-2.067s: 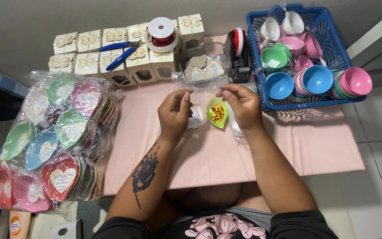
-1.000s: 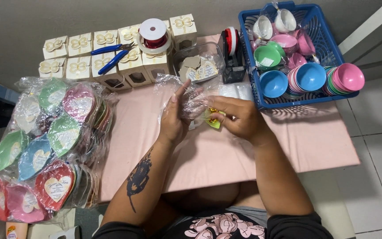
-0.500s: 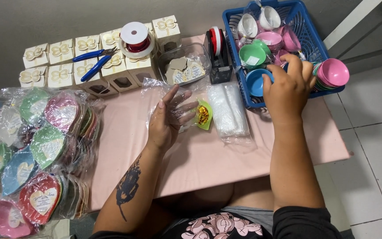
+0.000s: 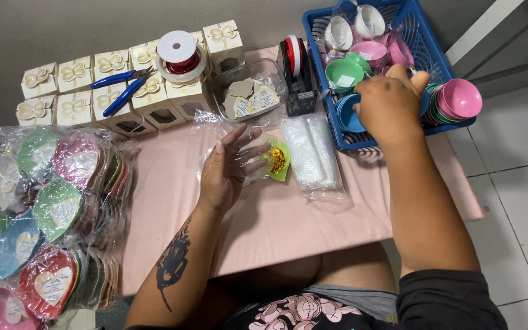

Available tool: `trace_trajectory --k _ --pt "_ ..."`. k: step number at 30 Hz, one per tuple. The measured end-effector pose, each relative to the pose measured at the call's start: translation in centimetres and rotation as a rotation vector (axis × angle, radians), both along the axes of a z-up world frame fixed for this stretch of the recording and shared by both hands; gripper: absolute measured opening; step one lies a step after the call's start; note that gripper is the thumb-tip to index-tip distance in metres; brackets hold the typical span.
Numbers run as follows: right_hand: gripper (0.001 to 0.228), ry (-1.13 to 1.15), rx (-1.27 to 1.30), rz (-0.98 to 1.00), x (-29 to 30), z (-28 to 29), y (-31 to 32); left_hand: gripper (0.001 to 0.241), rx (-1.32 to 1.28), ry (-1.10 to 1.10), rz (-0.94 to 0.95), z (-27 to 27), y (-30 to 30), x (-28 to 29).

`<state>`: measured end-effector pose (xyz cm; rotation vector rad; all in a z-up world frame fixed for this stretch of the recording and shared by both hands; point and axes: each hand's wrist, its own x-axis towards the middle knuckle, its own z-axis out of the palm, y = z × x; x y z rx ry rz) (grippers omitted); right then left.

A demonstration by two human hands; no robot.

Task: The person places a small plastic bowl into a clear plastic bag and seals it with a gold-colored wire tie.

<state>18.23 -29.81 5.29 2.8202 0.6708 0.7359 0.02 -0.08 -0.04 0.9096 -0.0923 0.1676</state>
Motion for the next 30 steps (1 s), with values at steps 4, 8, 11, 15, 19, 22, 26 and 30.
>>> trace_trajectory --k 4,8,11,15,19,22,26,30 --pt "0.013 0.058 -0.026 -0.016 1.4 0.7 0.8 0.061 0.009 -0.002 0.002 0.7 0.0 -0.3" --pt "0.037 0.465 -0.191 -0.082 1.8 3.4 2.1 0.055 -0.04 0.003 -0.029 1.1 0.1 -0.5" --pt "0.047 0.622 -0.261 -0.143 0.9 6.1 4.0 0.055 -0.038 -0.009 -0.035 1.1 0.1 -0.6" --pt "0.063 0.789 -0.368 -0.252 0.0 8.7 6.1 0.054 -0.017 -0.017 -0.037 1.4 0.0 -0.7" --pt "0.038 0.703 -0.276 -0.155 2.1 4.8 4.8 0.06 0.107 -0.006 0.033 0.6 -0.5 -0.3" --pt "0.036 0.729 -0.249 -0.171 2.2 5.2 5.1 0.06 0.112 -0.01 0.046 0.0 -0.3 -0.2" --pt "0.034 0.768 -0.283 -0.187 2.0 5.2 5.1 0.059 0.117 -0.025 0.051 0.2 -0.4 -0.2" --pt "0.035 0.759 -0.22 -0.146 0.3 6.8 4.6 0.058 0.122 -0.029 0.049 0.3 -0.5 -0.2"
